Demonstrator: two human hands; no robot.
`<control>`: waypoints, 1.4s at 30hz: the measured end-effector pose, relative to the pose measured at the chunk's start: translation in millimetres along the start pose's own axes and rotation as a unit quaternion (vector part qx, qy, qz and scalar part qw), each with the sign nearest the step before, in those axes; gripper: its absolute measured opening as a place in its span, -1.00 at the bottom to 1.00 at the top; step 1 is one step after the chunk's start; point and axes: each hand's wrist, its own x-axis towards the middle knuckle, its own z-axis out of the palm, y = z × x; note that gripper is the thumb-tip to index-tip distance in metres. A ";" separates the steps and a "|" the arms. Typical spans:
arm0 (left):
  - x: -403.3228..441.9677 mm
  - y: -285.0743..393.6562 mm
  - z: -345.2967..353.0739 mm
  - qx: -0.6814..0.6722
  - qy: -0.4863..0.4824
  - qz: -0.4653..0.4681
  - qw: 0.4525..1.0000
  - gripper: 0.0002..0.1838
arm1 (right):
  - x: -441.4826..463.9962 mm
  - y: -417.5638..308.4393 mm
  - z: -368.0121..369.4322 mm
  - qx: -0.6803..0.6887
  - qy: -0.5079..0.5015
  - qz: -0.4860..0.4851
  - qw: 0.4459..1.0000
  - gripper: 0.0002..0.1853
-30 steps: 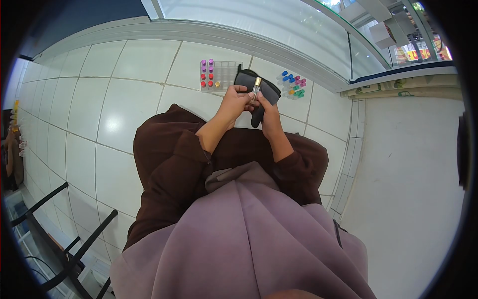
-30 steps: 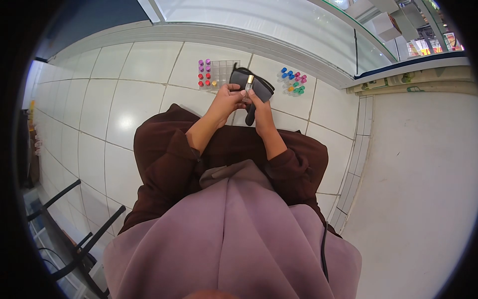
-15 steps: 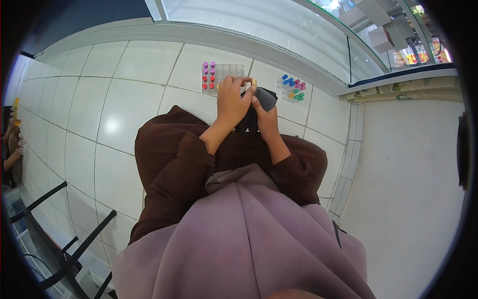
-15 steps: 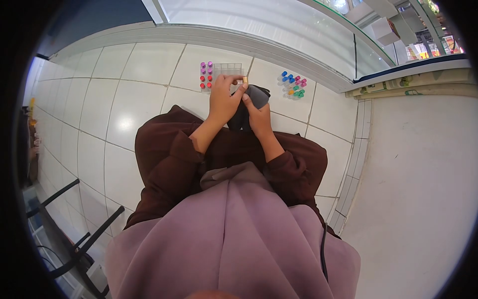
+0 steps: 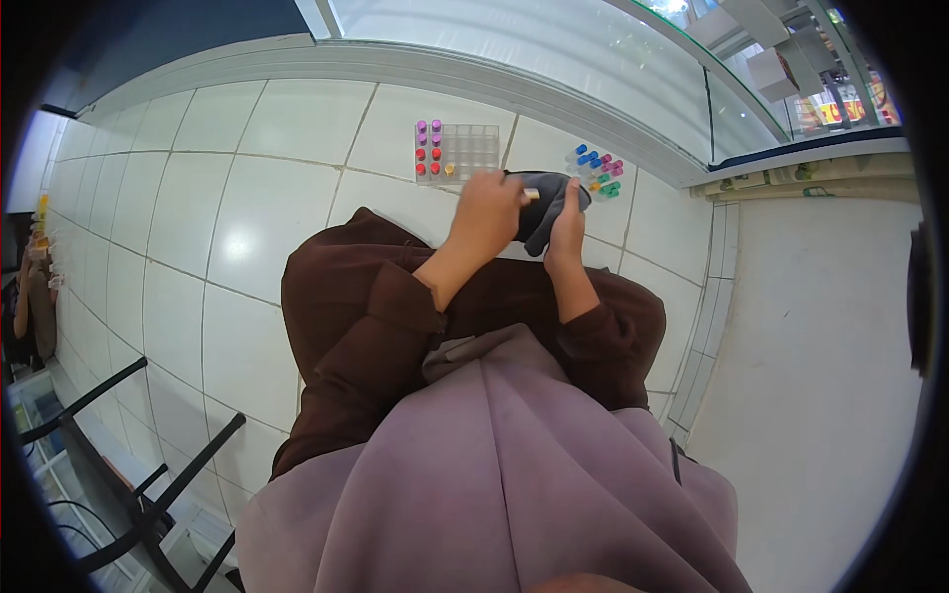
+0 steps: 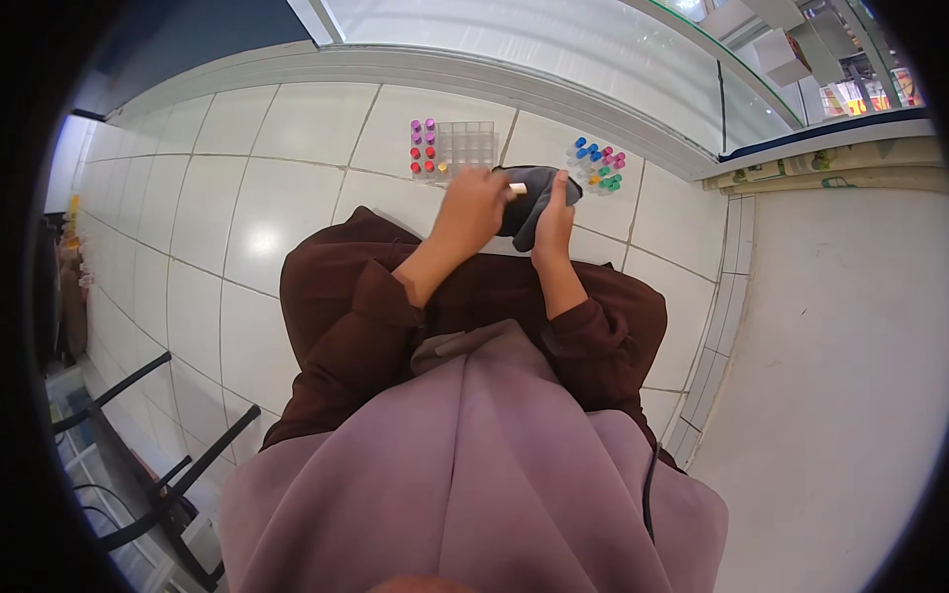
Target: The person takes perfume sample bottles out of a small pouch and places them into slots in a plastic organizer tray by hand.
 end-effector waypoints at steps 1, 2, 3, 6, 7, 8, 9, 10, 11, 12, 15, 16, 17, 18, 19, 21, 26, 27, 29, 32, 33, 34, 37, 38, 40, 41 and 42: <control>-2.1 1.6 0.9 0.015 -0.045 0.057 0.997 -0.91 | 1.0 3.1 -0.5 -0.018 -0.023 0.010 1.000 -0.42; -3.7 2.9 1.8 0.030 -0.089 0.114 0.989 -0.90 | 1.2 7.0 -0.5 -0.033 -0.011 0.020 0.999 -0.41; -5.0 5.6 0.8 0.045 -0.134 0.170 0.975 -0.90 | -3.5 6.4 3.5 -0.048 0.002 0.030 0.998 -0.41; -1.3 6.8 -5.6 -0.015 -0.107 0.193 0.975 -0.87 | -8.8 -9.8 6.1 0.011 -0.022 0.066 0.998 -0.39; 1.2 5.6 -8.8 -0.051 -0.097 0.198 0.974 -0.85 | -8.5 -13.6 3.6 0.048 -0.039 0.079 0.995 -0.39; 4.8 3.3 -12.0 -0.078 -0.077 0.186 0.976 -0.84 | -5.8 -13.4 1.7 0.091 -0.057 0.080 0.991 -0.37; 12.9 4.5 -22.3 -0.104 -0.058 0.173 0.978 -0.83 | -3.8 -11.2 2.1 0.077 -0.040 0.061 0.994 -0.37; 20.8 4.2 -32.3 -0.131 -0.038 0.160 0.978 -0.82 | -2.0 -8.1 3.2 0.063 -0.024 0.043 0.997 -0.37; 28.8 0.1 -41.5 -0.117 0.003 0.152 0.981 -0.82 | -0.7 -4.8 4.3 0.050 -0.008 0.024 0.998 -0.36; 37.2 -6.7 -51.6 -0.103 0.043 0.145 0.983 -0.83 | 0.1 -1.7 5.4 0.047 0.004 0.032 0.998 -0.36; 44.8 -32.1 -76.6 -0.057 0.019 -0.004 0.998 -0.84 | -0.7 2.1 4.9 0.039 0.001 0.045 0.998 -0.36; 45.1 -42.8 -77.3 -0.081 0.024 -0.063 0.994 -0.83 | -1.6 1.7 4.9 0.039 -0.006 0.046 0.998 -0.36; 43.8 -56.0 -73.2 -0.104 0.030 -0.122 0.987 -0.83 | -2.1 0.7 5.3 0.034 -0.011 0.048 0.998 -0.36; 42.9 -65.8 -67.7 -0.126 0.035 -0.181 0.975 -0.83 | -3.1 -0.9 6.4 0.030 -0.016 0.050 0.998 -0.35; 43.4 -70.9 -62.8 -0.111 0.039 -0.176 0.977 -0.83 | -4.1 -0.9 6.9 0.027 -0.020 0.053 0.998 -0.35; 43.1 -78.7 -53.0 -0.083 0.047 -0.164 0.982 -0.84 | -0.3 5.1 6.6 0.033 -0.027 0.050 0.998 -0.37; 37.7 -92.9 -35.0 0.091 0.068 -0.065 0.991 -0.84 | 0.0 9.5 5.5 0.010 -0.030 0.046 0.998 -0.38; 37.6 -94.1 -32.9 0.098 0.055 -0.069 0.991 -0.84 | -2.2 8.1 6.7 0.010 -0.035 0.042 0.998 -0.37; 35.6 -94.9 -27.0 0.126 0.068 -0.054 0.988 -0.84 | -4.1 5.8 8.9 0.005 -0.037 0.045 0.998 -0.37; 33.4 -89.7 -23.6 0.149 0.044 -0.051 0.987 -0.84 | -5.6 4.3 10.7 -0.011 -0.023 0.053 0.998 -0.35; 32.7 -88.3 -22.2 0.153 0.029 -0.052 0.986 -0.85 | -6.2 4.1 11.3 -0.018 -0.017 0.049 0.998 -0.33; 31.3 -87.9 -20.7 0.161 0.026 -0.048 0.985 -0.84 | -6.8 3.8 11.8 -0.025 -0.010 0.044 0.999 -0.31; 27.4 -84.8 -17.7 0.184 0.020 -0.041 0.982 -0.83 | -9.7 0.5 14.0 0.001 -0.027 0.013 1.000 -0.32; 26.7 -83.3 -16.7 0.191 0.018 -0.043 0.981 -0.84 | -10.6 -1.6 15.4 0.007 -0.027 0.010 1.000 -0.33; 24.8 -81.2 -14.3 0.214 0.022 -0.030 0.976 -0.83 | -14.5 -9.2 18.7 0.024 -0.029 0.009 0.999 -0.33; 23.6 -80.1 -12.9 0.231 0.027 -0.015 0.973 -0.81 | -15.2 -11.7 18.5 0.014 -0.026 0.017 0.999 -0.32; 23.7 -76.1 -12.5 0.247 0.032 -0.001 0.968 -0.79 | -15.3 -13.7 17.6 0.003 -0.024 0.027 0.999 -0.31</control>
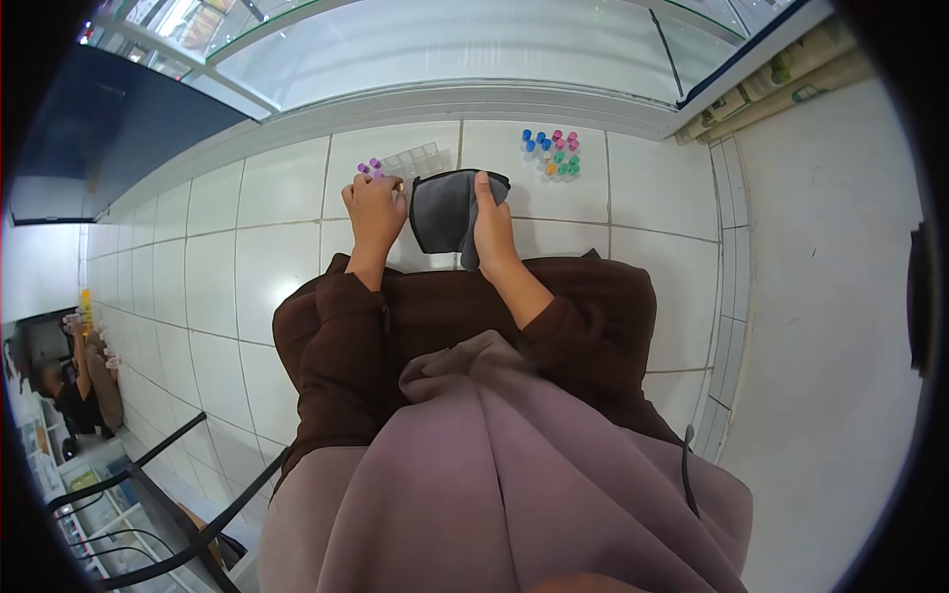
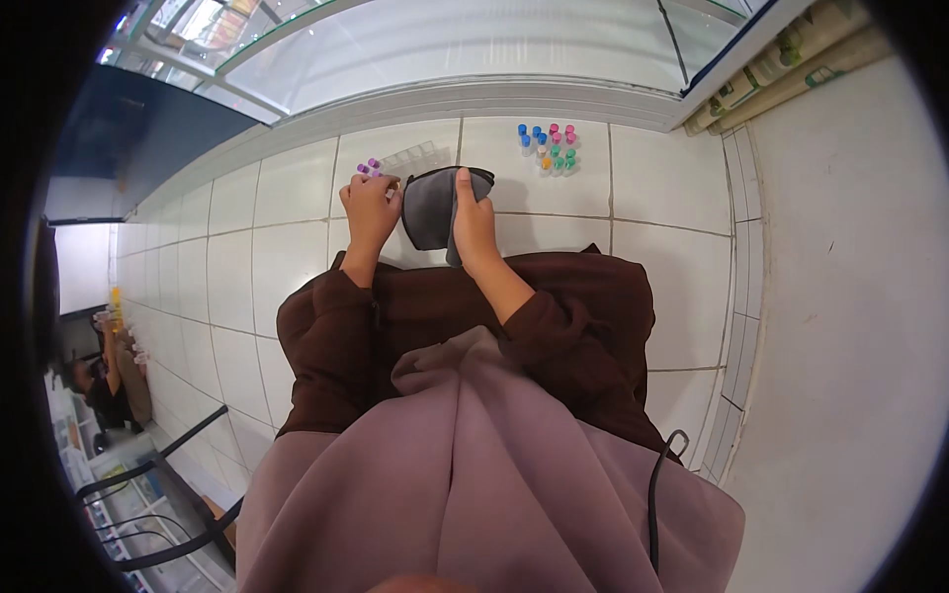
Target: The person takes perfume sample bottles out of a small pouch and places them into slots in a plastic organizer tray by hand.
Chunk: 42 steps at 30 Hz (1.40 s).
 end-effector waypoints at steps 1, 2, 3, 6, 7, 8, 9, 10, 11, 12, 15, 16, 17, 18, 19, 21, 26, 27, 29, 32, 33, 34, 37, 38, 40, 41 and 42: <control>0.0 4.1 -1.1 0.016 0.018 0.002 1.000 -0.77 | 0.7 -1.1 -0.5 -0.010 0.003 0.010 1.000 -0.30; 0.0 8.4 -1.7 0.032 0.036 0.005 0.999 -0.75 | 6.6 6.1 -0.1 -0.054 0.024 0.001 0.998 -0.27; 1.8 13.2 -2.2 0.047 0.054 0.008 0.997 -0.73 | 5.7 -2.8 -4.0 -0.151 -0.011 0.009 0.988 -0.28; 18.5 26.5 -9.0 -0.036 0.050 -0.012 0.998 -0.70 | -3.7 -34.8 -13.3 -0.396 -0.078 0.011 0.915 -0.38; 25.1 34.0 -8.7 -0.085 0.037 -0.006 0.996 -0.71 | -2.7 -31.8 -14.2 -0.448 -0.083 -0.030 0.889 -0.40; 32.2 43.3 -6.0 -0.134 0.023 -0.002 0.991 -0.72 | -0.6 -25.3 -15.3 -0.499 -0.089 -0.070 0.859 -0.42; 39.8 54.1 -3.8 -0.183 0.009 0.001 0.983 -0.72 | 1.9 -16.9 -15.9 -0.549 -0.094 -0.110 0.823 -0.44; 48.0 66.3 -1.2 -0.220 -0.037 0.000 0.975 -0.71 | 4.4 -4.9 -16.1 -0.570 -0.085 -0.142 0.805 -0.50; 57.2 79.9 2.8 -0.258 -0.083 -0.002 0.963 -0.69 | 7.1 6.1 -16.6 -0.571 -0.080 -0.150 0.803 -0.50; 66.3 91.7 9.1 -0.295 -0.127 -0.004 0.947 -0.67 | 9.7 13.2 -16.9 -0.573 -0.076 -0.158 0.801 -0.50; 88.9 117.3 32.8 -0.234 -0.196 0.095 0.947 -0.55 | 12.0 19.8 -16.2 -0.587 -0.093 -0.138 0.792 -0.55; 95.0 121.8 44.8 -0.225 -0.186 0.117 0.949 -0.52 | 12.1 19.8 -16.5 -0.592 -0.104 -0.124 0.789 -0.57; 99.9 124.1 59.2 -0.214 -0.174 0.139 0.951 -0.49 | 12.8 19.5 -17.3 -0.593 -0.114 -0.116 0.789 -0.59; 104.4 127.5 67.0 -0.203 -0.163 0.161 0.952 -0.45 | 13.7 18.7 -17.7 -0.593 -0.123 -0.109 0.788 -0.61; 107.4 129.3 73.4 -0.193 -0.178 0.160 0.952 -0.45 | 14.5 17.5 -17.4 -0.592 -0.133 -0.102 0.788 -0.63; 111.9 133.3 82.4 -0.174 -0.209 0.156 0.950 -0.44 | 17.0 19.8 -18.1 -0.582 -0.144 -0.109 0.793 -0.73; 114.3 139.3 90.9 -0.129 -0.272 0.122 0.946 -0.46 | 17.6 23.9 -21.0 -0.567 -0.147 -0.126 0.800 -0.74; 114.3 139.1 92.6 -0.131 -0.271 0.119 0.946 -0.47 | 18.5 25.3 -20.6 -0.567 -0.152 -0.119 0.801 -0.73; 115.0 140.2 96.5 -0.145 -0.270 0.117 0.945 -0.53 | 21.1 27.1 -19.7 -0.567 -0.163 -0.110 0.800 -0.72; 116.6 139.9 101.5 -0.160 -0.271 0.120 0.942 -0.64 | 23.0 29.9 -19.8 -0.564 -0.165 -0.111 0.801 -0.70; 116.4 139.1 104.3 -0.164 -0.272 0.122 0.940 -0.67 | 23.0 29.3 -20.2 -0.563 -0.166 -0.108 0.803 -0.70; 116.4 136.2 109.8 -0.166 -0.273 0.119 0.940 -0.71 | 23.2 28.9 -20.4 -0.562 -0.165 -0.104 0.804 -0.70; 114.9 127.1 125.3 -0.181 -0.267 0.098 0.942 -0.78 | 23.9 27.8 -20.9 -0.563 -0.168 -0.100 0.803 -0.68; 113.0 124.4 129.2 -0.190 -0.257 0.084 0.944 -0.80 | 23.7 27.7 -21.2 -0.564 -0.170 -0.100 0.802 -0.68; 110.7 120.3 126.9 -0.204 -0.234 0.057 0.949 -0.82 | 24.1 28.3 -21.3 -0.567 -0.171 -0.108 0.798 -0.71; 109.5 117.2 125.1 -0.210 -0.221 0.044 0.951 -0.83 | 25.0 28.4 -21.3 -0.569 -0.173 -0.113 0.796 -0.71; 109.4 117.6 116.4 -0.216 -0.207 0.031 0.954 -0.83 | 25.3 25.5 -21.0 -0.562 -0.170 -0.101 0.803 -0.69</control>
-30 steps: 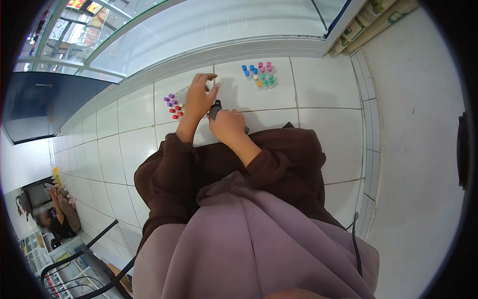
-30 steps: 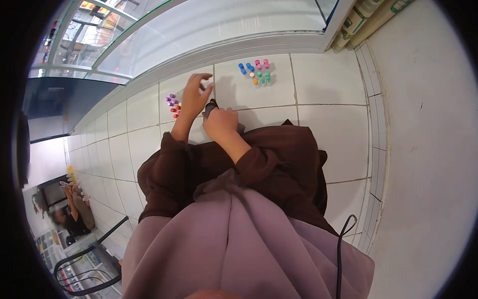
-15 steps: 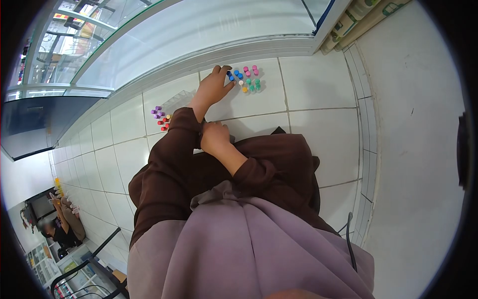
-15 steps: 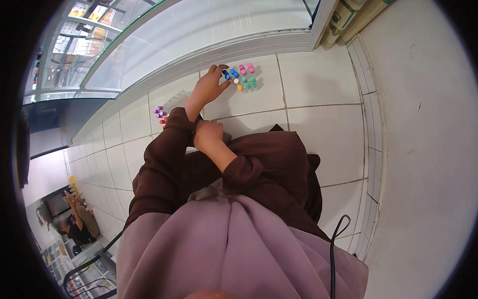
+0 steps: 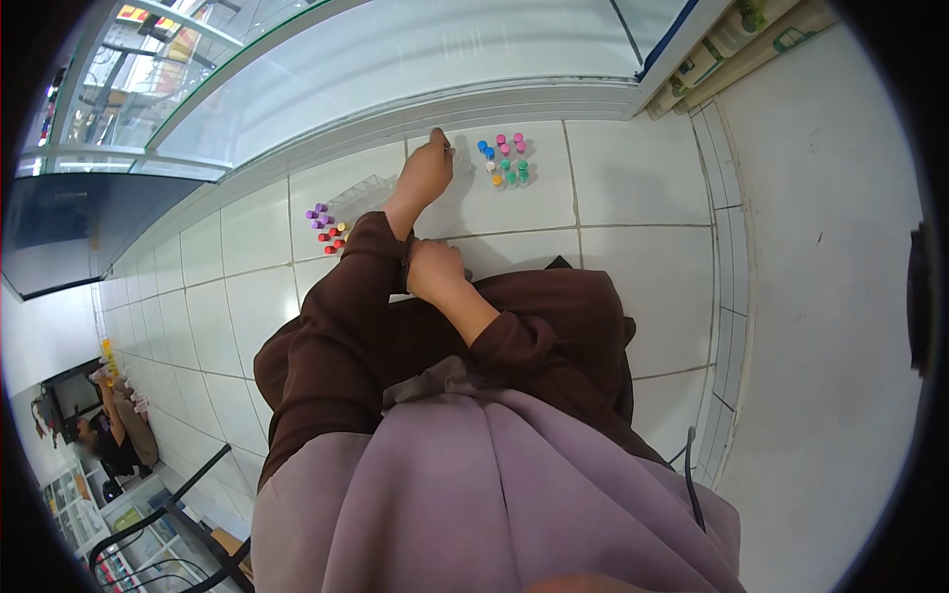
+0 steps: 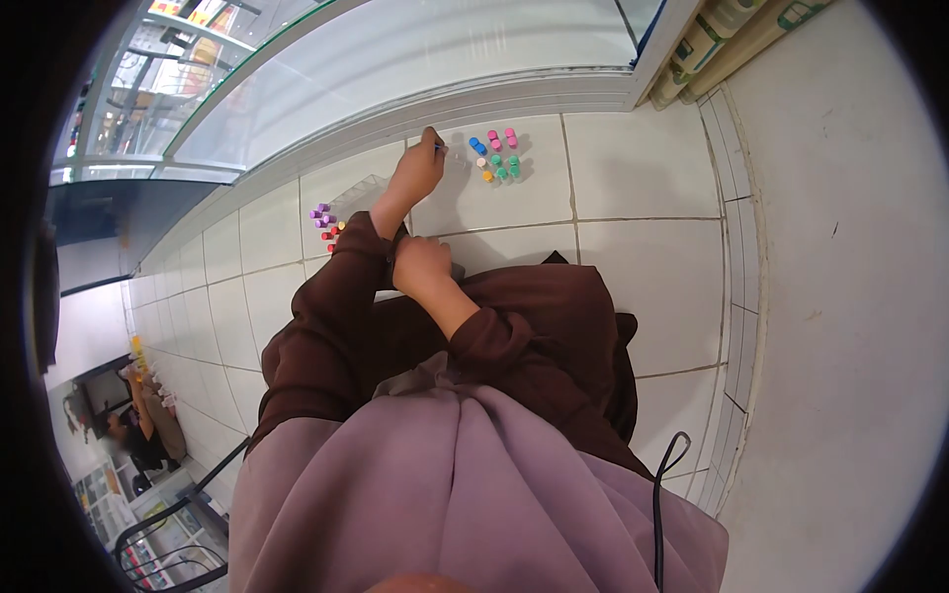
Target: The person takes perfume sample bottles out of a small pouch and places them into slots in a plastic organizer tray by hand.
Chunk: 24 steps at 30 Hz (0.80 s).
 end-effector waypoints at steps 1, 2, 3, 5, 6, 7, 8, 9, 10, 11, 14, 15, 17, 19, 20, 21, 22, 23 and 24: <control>-4.6 3.3 -8.3 -0.012 0.037 -0.011 0.999 -0.83 | 1.0 -1.4 -3.0 0.011 -0.002 0.010 1.000 -0.66; -11.0 5.9 -18.2 -0.023 0.074 -0.022 0.997 -0.83 | 1.9 -2.9 -6.2 0.022 -0.004 0.020 1.000 -0.61; -19.5 14.3 -32.4 -0.034 0.111 -0.033 0.993 -0.83 | 3.8 -3.6 -7.5 0.046 0.000 0.028 0.999 -0.56; -45.7 24.7 -61.1 -0.094 0.163 -0.064 0.980 -0.82 | 6.3 -4.6 -9.7 0.094 0.008 0.043 0.995 -0.44; -62.0 27.0 -74.3 -0.125 0.189 -0.079 0.971 -0.81 | 3.7 -7.3 -17.1 0.123 0.006 0.059 0.991 -0.36; -79.7 26.9 -86.9 -0.148 0.185 -0.082 0.968 -0.81 | 1.6 -10.7 -23.2 0.137 0.013 0.083 0.987 -0.37; -98.1 25.1 -99.8 -0.171 0.182 -0.085 0.965 -0.81 | 0.2 -15.0 -29.2 0.151 0.021 0.106 0.983 -0.38; -115.7 21.8 -110.0 -0.194 0.180 -0.088 0.960 -0.81 | -0.8 -17.8 -32.1 0.164 0.028 0.128 0.978 -0.40; -132.1 16.2 -116.9 -0.224 0.173 -0.097 0.954 -0.81 | -1.6 -19.0 -32.4 0.176 0.055 0.140 0.973 -0.38; -148.4 8.9 -121.8 -0.253 0.166 -0.106 0.947 -0.82 | -2.7 -20.5 -32.6 0.188 0.082 0.151 0.967 -0.37; -189.0 -7.8 -117.8 -0.311 0.111 -0.129 0.935 -0.84 | 5.0 -14.2 -23.4 0.264 0.122 0.157 0.944 -0.30; -198.5 -13.0 -110.3 -0.326 0.087 -0.135 0.932 -0.85 | 7.4 -12.4 -19.0 0.291 0.123 0.153 0.936 -0.30; -204.2 -19.3 -84.2 -0.341 0.080 -0.127 0.928 -0.83 | 2.9 -14.3 -13.0 0.346 0.075 0.113 0.928 -0.31; -196.7 0.1 -77.8 -0.248 0.126 -0.127 0.952 -0.82 | 3.3 -10.2 -0.7 0.353 0.061 0.088 0.929 -0.34; -191.7 7.0 -74.6 -0.211 0.159 -0.110 0.958 -0.81 | 5.0 -4.9 8.2 0.334 0.070 0.082 0.936 -0.35; -187.3 12.2 -71.4 -0.174 0.191 -0.093 0.962 -0.81 | 2.6 -5.0 9.3 0.314 0.080 0.077 0.943 -0.37; -183.6 16.0 -70.6 -0.184 0.188 -0.108 0.959 -0.84 | 0.3 -3.9 8.6 0.324 0.093 0.068 0.939 -0.39; -182.0 19.1 -70.1 -0.213 0.197 -0.121 0.949 -0.81 | -1.8 -3.4 7.8 0.334 0.105 0.056 0.935 -0.41; -181.4 18.9 -67.9 -0.240 0.206 -0.133 0.939 -0.78 | -4.4 -6.3 5.9 0.345 0.116 0.042 0.930 -0.44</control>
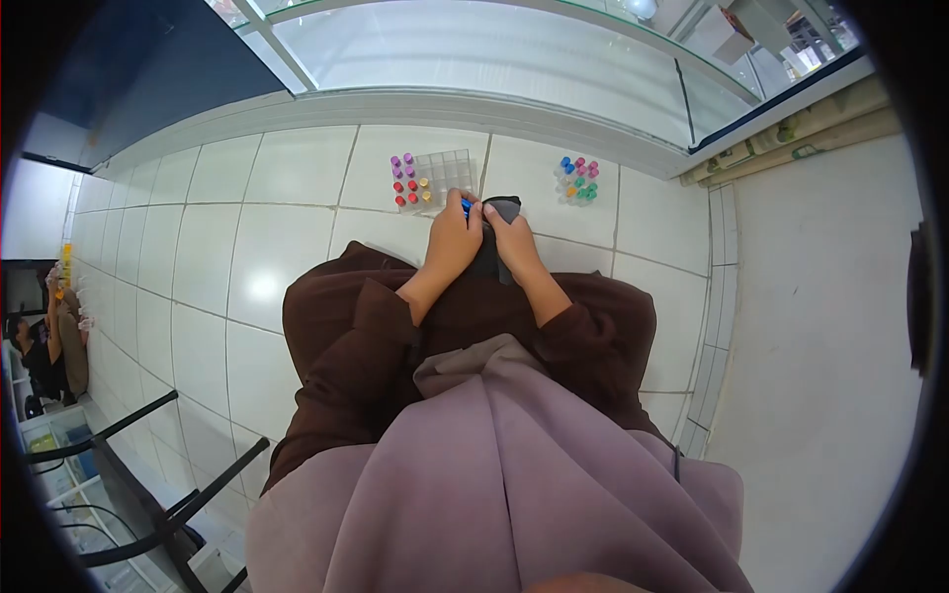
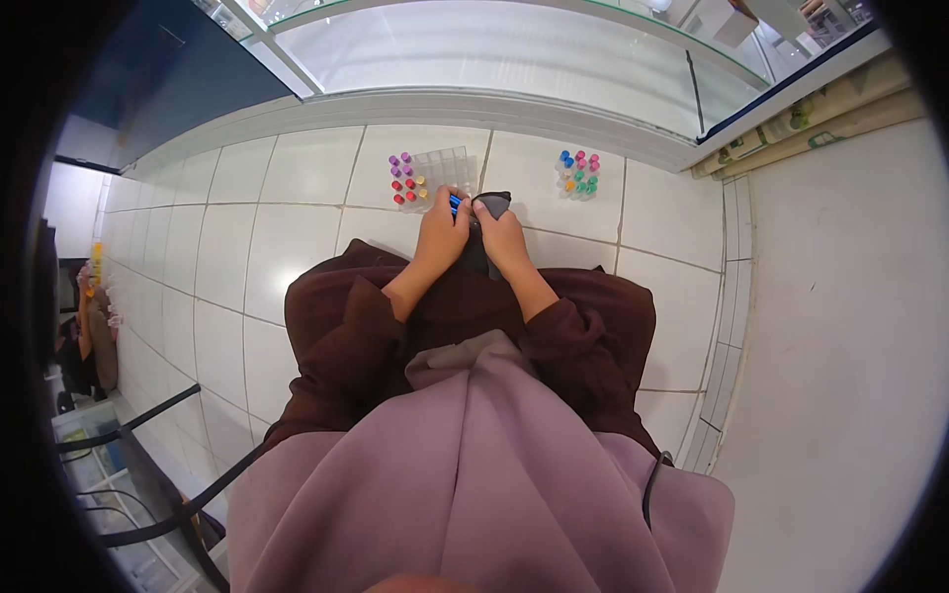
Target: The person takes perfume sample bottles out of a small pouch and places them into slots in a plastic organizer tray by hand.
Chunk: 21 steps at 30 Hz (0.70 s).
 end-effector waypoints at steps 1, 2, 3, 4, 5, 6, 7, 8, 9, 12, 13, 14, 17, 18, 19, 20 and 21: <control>1.3 -3.9 1.6 -0.026 0.012 -0.015 0.999 -0.76 | -0.8 1.3 0.6 -0.006 0.009 -0.007 1.000 -0.47; 2.5 -14.9 5.7 -0.043 0.034 -0.032 0.998 -0.71 | -1.6 2.6 2.2 -0.011 0.018 -0.017 1.000 -0.50; 3.6 -35.7 13.6 -0.060 0.056 -0.046 0.996 -0.66 | -1.1 3.5 4.8 -0.014 0.028 -0.029 0.999 -0.53; 7.1 -33.3 11.1 -0.078 0.078 -0.058 0.992 -0.62 | -2.4 2.0 8.2 0.001 0.050 -0.042 0.998 -0.55; 6.7 -30.8 8.6 -0.142 0.044 -0.144 0.978 -0.59 | -5.6 1.5 11.5 0.018 0.073 -0.057 0.996 -0.57; 3.6 -16.0 -0.2 -0.203 0.008 -0.227 0.952 -0.57 | -7.7 1.4 14.4 0.035 0.096 -0.071 0.992 -0.59; 2.1 -8.0 -8.0 -0.247 -0.035 -0.252 0.935 -0.61 | -7.1 3.2 15.7 0.040 0.102 -0.086 0.990 -0.61; 0.2 -3.2 -13.6 -0.288 -0.079 -0.277 0.913 -0.64 | -6.1 7.3 15.2 0.044 0.108 -0.099 0.988 -0.62; -2.6 -2.6 -13.0 -0.314 -0.081 -0.277 0.905 -0.66 | -6.4 10.2 14.5 0.048 0.113 -0.109 0.986 -0.64; -5.0 -11.4 -5.7 -0.372 -0.083 -0.284 0.880 -0.71 | -12.6 7.3 11.0 0.032 0.103 -0.164 0.981 -0.67; -4.4 -14.1 -5.4 -0.379 -0.082 -0.290 0.875 -0.71 | -15.6 3.7 12.3 0.034 0.100 -0.178 0.978 -0.67; -3.0 -17.2 -4.0 -0.387 -0.081 -0.298 0.869 -0.72 | -19.3 1.5 14.5 0.035 0.098 -0.191 0.976 -0.67; 3.3 -15.4 -9.6 -0.401 -0.068 -0.270 0.873 -0.73 | -27.9 -5.3 13.4 -0.006 0.070 -0.226 0.972 -0.65; 5.6 -19.7 -9.8 -0.410 -0.077 -0.267 0.869 -0.73 | -30.2 -6.5 16.3 -0.009 0.067 -0.250 0.966 -0.64; 7.9 -27.1 -8.5 -0.417 -0.079 -0.265 0.866 -0.73 | -32.3 -6.3 17.6 -0.011 0.063 -0.273 0.960 -0.64; 9.9 -34.3 -7.3 -0.424 -0.082 -0.263 0.863 -0.73 | -34.2 -4.7 16.2 -0.018 0.055 -0.239 0.969 -0.62; 10.8 -34.1 -10.1 -0.430 -0.085 -0.261 0.860 -0.73 | -35.8 -5.2 15.5 0.013 0.057 -0.207 0.977 -0.62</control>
